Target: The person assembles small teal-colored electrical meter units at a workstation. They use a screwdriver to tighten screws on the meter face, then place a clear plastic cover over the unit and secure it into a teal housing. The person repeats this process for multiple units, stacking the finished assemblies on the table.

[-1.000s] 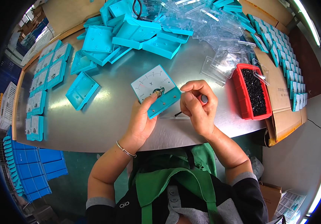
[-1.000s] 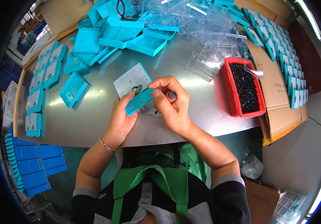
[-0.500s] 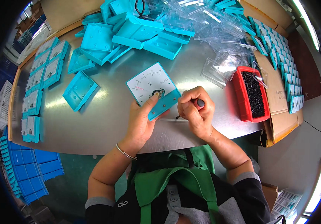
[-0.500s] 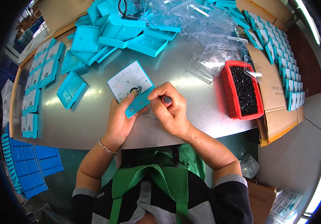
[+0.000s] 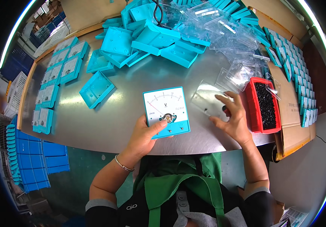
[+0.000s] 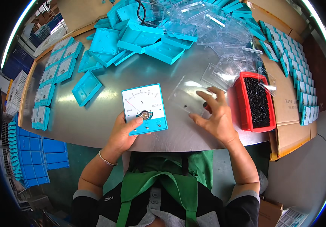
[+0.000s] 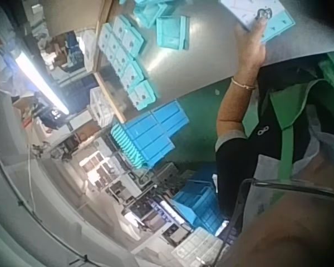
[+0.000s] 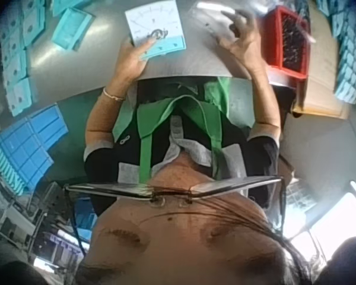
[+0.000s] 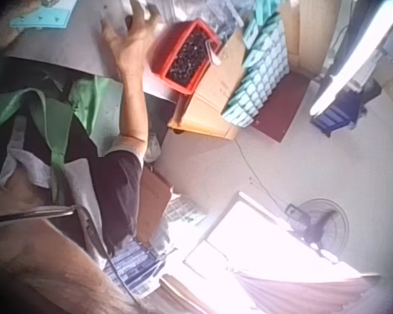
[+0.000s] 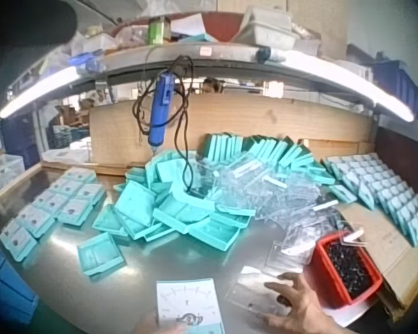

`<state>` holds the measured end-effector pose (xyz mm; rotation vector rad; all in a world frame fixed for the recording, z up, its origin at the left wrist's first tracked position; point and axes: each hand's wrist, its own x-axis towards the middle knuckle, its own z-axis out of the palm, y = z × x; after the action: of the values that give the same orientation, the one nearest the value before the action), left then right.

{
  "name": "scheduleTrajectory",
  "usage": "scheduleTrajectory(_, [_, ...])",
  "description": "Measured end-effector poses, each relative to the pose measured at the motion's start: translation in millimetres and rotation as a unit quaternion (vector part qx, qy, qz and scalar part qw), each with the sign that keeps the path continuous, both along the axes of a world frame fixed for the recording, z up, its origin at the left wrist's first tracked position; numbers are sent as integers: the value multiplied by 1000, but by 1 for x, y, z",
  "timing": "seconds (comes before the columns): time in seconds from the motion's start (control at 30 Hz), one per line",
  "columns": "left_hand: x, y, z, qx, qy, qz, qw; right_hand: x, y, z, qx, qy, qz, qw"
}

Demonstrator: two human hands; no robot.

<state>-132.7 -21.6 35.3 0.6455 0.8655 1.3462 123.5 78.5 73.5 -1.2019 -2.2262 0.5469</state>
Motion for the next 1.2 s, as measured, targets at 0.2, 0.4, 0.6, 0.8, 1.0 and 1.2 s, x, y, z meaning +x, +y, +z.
scheduleTrajectory(0.2, [6,4,-12,-57,-230,-81,968,-30,-11,24,-133,92,161,974])
scheduleTrajectory(0.4, [9,2,-16,-53,-235,-104,965,-39,-11,14,-133,70,164,975])
scheduleTrajectory(0.6, [6,-2,-20,-56,-221,-103,968,-42,-12,11,-166,64,158,971])
scheduleTrajectory(0.8, [6,-3,-22,-59,-223,-109,967,-44,-14,6,-171,50,162,971])
scheduleTrajectory(1.0, [17,-4,-7,-42,-69,-78,994,-43,-25,-1,-38,8,192,981])
scheduleTrajectory(1.2, [17,-10,-3,11,-22,-61,998,-30,-46,5,-327,254,64,908])
